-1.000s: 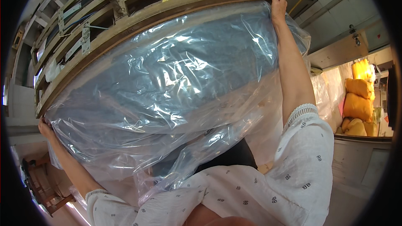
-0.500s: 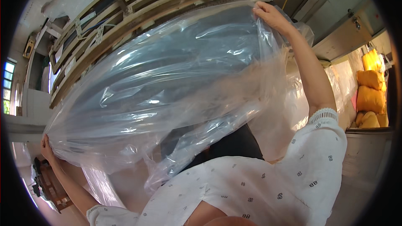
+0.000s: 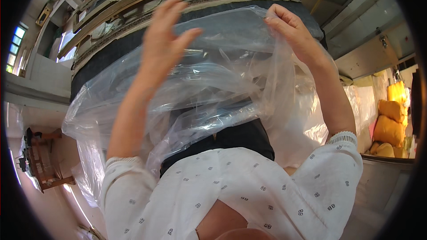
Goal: The person is wrapping a large mattress or foam block in a plastic protective bag on a manufacturing line.
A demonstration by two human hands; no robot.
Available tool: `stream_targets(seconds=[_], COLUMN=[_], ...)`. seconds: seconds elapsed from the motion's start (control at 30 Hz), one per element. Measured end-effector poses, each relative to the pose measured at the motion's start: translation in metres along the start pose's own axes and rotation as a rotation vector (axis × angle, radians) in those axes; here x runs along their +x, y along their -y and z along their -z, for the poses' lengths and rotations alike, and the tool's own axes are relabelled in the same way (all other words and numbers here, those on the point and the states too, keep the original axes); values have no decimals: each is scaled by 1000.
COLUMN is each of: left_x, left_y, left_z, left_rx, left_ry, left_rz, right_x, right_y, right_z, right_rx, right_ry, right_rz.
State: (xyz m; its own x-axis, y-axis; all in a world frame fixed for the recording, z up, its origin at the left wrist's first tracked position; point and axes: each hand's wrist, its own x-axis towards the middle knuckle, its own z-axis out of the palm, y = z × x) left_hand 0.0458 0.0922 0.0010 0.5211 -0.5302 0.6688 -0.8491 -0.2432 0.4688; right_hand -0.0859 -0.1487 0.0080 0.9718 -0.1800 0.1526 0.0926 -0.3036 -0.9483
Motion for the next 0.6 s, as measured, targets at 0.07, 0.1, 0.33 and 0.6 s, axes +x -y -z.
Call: stream_targets(seconds=[0.07,0.1,0.33,0.6], left_x=[1,0,-80,-209], left_y=[-14,-15,11,-16], left_z=[-25,-30,68,408], left_rx=[-35,-380,-213,814], left_ry=[-38,52,-136,-768], left_rz=[-42,152,347,573], right_x=[-6,-9,-39,-46], right_y=[13,22,-82,-51], right_z=[-5,-2,50,-37], right_rx=[-19,-8,-1001,-833], right_ry=[15,65,158,261], right_rz=[45,49,44,104])
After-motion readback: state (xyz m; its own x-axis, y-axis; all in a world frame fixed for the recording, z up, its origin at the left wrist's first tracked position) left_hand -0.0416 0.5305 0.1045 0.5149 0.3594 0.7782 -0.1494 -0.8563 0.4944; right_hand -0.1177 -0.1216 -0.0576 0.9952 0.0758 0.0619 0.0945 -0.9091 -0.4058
